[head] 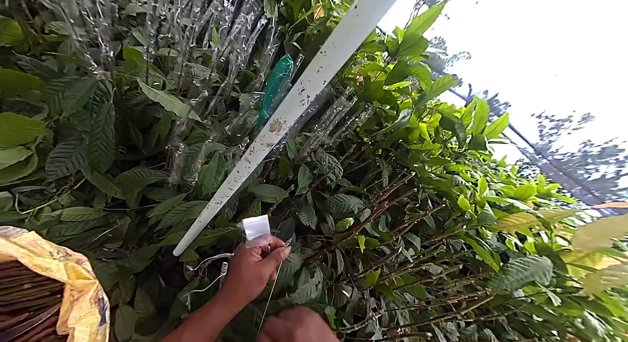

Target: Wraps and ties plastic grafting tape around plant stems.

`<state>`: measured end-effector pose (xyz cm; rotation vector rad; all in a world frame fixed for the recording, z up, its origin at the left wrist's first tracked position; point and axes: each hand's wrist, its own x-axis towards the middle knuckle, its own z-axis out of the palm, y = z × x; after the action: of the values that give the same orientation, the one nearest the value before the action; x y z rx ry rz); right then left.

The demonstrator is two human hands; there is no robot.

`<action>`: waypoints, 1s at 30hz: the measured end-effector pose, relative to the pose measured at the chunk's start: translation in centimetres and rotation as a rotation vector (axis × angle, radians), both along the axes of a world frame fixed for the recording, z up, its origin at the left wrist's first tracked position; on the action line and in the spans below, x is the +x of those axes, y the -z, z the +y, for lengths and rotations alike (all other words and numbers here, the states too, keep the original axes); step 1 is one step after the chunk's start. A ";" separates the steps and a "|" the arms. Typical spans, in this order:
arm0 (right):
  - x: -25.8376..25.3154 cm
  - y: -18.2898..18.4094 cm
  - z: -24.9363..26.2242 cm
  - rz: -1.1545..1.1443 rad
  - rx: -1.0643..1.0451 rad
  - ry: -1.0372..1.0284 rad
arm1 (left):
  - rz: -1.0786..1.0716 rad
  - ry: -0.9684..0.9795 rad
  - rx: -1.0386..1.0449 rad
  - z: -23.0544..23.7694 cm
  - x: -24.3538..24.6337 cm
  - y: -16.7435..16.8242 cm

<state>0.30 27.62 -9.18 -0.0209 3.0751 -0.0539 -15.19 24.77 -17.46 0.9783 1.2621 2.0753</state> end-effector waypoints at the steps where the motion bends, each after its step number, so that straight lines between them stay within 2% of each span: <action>1: 0.2 0.1 -1.6 -0.045 0.012 -0.052 | 0.031 -0.024 0.004 0.2 0.3 0.2; 3: -0.8 -1.6 -1.6 0.014 0.094 -0.072 | 0.178 -0.071 0.036 0.6 0.9 0.6; 4: -1.7 -3.0 -0.2 0.129 0.149 -0.057 | 0.254 -0.085 0.059 0.6 1.2 0.8; 6: -3.2 -5.1 3.6 0.399 0.165 0.093 | 0.296 -0.055 0.097 0.6 1.6 1.1; 7: -3.5 -5.5 5.3 0.450 0.091 0.227 | 0.267 0.008 0.123 0.8 1.6 1.5; 10: -2.9 -4.5 7.4 0.219 -0.527 0.599 | 0.187 0.054 0.186 0.8 0.8 2.2; 12: -2.2 -3.0 7.6 0.154 -0.861 0.662 | 0.170 0.020 0.237 0.7 0.6 2.4; 14: -1.5 -2.2 7.2 0.161 -0.964 0.605 | 0.160 -0.029 0.253 0.6 0.7 2.4; 16: -1.2 -1.8 6.5 0.191 -0.798 0.543 | 0.174 -0.109 0.260 0.8 1.0 2.1; 18: -1.7 -1.2 5.7 0.323 -0.665 0.633 | 0.198 -0.160 0.258 1.1 1.6 1.8; 20: -2.4 -0.9 5.9 0.479 -0.699 0.781 | 0.185 -0.068 0.188 0.9 1.6 1.4; 21: -2.5 -0.8 6.1 0.534 -0.638 0.779 | 0.145 0.024 0.136 0.7 1.4 1.1; 22: -2.3 -0.4 6.3 0.563 -0.470 0.692 | 0.085 0.094 0.090 0.5 1.3 0.9; 24: -1.4 0.7 6.8 0.631 -0.007 0.336 | -0.033 0.148 0.042 0.2 1.0 0.5; 26: -0.8 1.0 7.4 0.662 0.260 0.127 | -0.092 0.160 0.048 0.1 0.9 0.5; 28: -0.1 0.3 8.0 0.647 0.309 0.162 | -0.039 0.156 0.097 0.1 0.9 0.7; 30: 1.0 -0.3 8.2 0.542 0.284 0.307 | 0.028 0.069 0.155 0.1 0.5 1.0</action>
<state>1.32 35.82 -8.83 0.5357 3.5510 0.4458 -14.65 24.88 -18.50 1.1073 1.0778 2.1370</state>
